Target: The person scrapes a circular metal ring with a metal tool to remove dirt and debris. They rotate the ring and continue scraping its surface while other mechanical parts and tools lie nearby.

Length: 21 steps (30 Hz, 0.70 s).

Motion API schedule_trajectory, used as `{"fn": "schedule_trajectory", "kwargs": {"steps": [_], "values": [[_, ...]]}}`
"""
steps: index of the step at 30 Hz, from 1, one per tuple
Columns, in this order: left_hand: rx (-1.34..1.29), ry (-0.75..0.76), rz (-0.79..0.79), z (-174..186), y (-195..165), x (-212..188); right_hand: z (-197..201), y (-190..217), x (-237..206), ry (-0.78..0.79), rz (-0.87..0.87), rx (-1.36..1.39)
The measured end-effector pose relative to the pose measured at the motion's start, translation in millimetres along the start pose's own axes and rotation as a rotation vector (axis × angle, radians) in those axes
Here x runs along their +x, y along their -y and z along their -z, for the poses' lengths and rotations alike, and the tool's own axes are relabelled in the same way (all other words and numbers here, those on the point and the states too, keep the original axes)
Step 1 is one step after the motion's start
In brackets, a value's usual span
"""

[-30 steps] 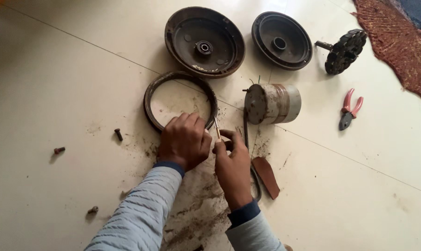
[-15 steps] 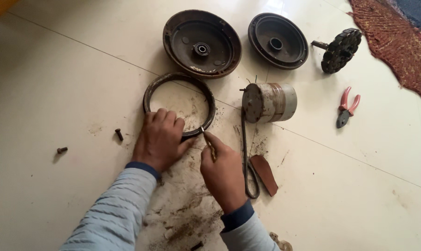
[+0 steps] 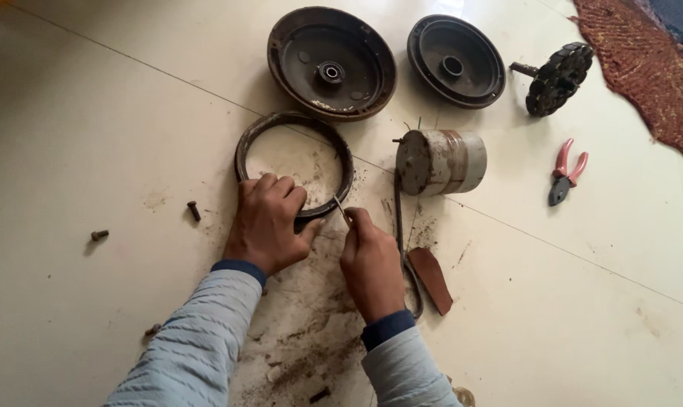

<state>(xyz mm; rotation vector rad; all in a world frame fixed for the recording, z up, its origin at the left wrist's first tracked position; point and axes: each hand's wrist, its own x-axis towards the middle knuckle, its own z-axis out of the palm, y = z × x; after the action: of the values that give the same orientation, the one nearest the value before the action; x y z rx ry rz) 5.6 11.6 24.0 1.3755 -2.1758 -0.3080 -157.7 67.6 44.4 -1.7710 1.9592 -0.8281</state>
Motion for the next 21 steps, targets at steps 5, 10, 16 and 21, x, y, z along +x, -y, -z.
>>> {"fn": "schedule_trajectory", "kwargs": {"steps": [5,10,16,21], "values": [[-0.025,-0.062,-0.009,-2.7,-0.1,-1.0,-4.4,-0.8,-1.9,-0.029,0.169,-0.005],[-0.065,-0.018,-0.002,-1.0,0.3,-4.0,0.8,7.5,0.7,0.026,0.196,-0.026],[-0.055,-0.021,-0.019,1.8,0.1,-5.1,-2.2,16.6,-1.5,0.045,0.168,-0.205],[-0.018,0.008,-0.037,-0.2,1.3,-5.9,-4.3,18.1,-6.8,0.075,0.116,-0.346]]}}
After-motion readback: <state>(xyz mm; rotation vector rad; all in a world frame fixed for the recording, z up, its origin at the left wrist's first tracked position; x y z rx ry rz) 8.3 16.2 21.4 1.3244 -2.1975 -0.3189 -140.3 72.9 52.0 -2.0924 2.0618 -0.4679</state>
